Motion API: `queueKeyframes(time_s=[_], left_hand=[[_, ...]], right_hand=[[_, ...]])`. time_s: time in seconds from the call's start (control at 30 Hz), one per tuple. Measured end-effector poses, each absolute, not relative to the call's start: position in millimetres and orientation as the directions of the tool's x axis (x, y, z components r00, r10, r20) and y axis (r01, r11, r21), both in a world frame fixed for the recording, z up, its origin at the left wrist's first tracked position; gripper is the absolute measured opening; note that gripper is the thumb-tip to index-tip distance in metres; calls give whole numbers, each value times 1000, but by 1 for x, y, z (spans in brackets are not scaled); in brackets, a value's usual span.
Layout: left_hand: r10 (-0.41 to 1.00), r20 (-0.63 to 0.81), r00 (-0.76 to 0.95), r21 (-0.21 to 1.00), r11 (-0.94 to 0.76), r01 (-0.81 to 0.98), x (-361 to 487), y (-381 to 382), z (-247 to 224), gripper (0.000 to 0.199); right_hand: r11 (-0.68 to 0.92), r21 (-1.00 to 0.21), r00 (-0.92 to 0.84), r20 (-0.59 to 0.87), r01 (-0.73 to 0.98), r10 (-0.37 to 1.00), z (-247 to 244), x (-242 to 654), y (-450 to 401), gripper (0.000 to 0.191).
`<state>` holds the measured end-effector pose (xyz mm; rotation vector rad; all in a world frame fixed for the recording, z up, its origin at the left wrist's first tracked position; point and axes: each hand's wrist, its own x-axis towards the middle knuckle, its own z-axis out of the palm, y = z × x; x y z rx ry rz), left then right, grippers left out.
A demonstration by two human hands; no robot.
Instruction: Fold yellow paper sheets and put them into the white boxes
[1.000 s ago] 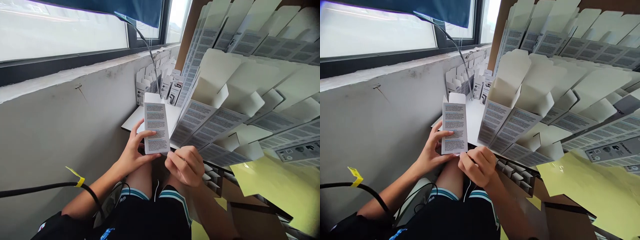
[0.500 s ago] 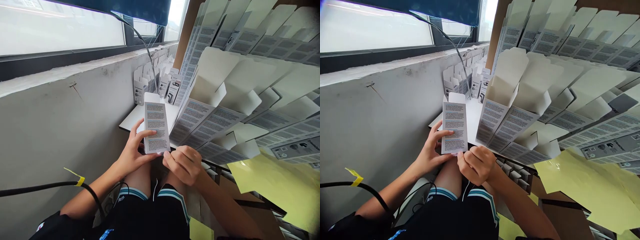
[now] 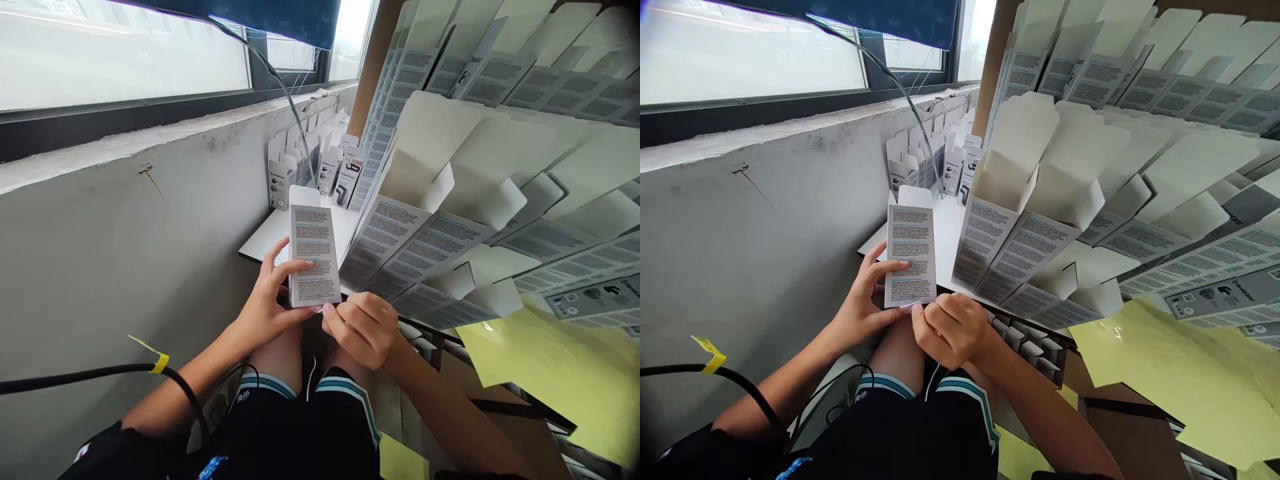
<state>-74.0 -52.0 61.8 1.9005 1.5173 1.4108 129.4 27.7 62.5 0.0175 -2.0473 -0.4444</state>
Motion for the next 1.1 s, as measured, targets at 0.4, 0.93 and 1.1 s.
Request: queueKeyframes(time_s=[0.4,0.93,1.1], left_hand=[[864,499,-67,731,-378,569,-74,-53,59,60],[851,520,-76,720,-388,574,-81,-53,53,62],[824,559,-90,682,-395,615,-85,-53,53,65]], right_hand=[[936,322,-513,833,143,-208,53,125,28,17],[972,184,-571,818,144,-70,45,126,22,25],[885,-465,-391,817,-12,424,25,121,-3,9]])
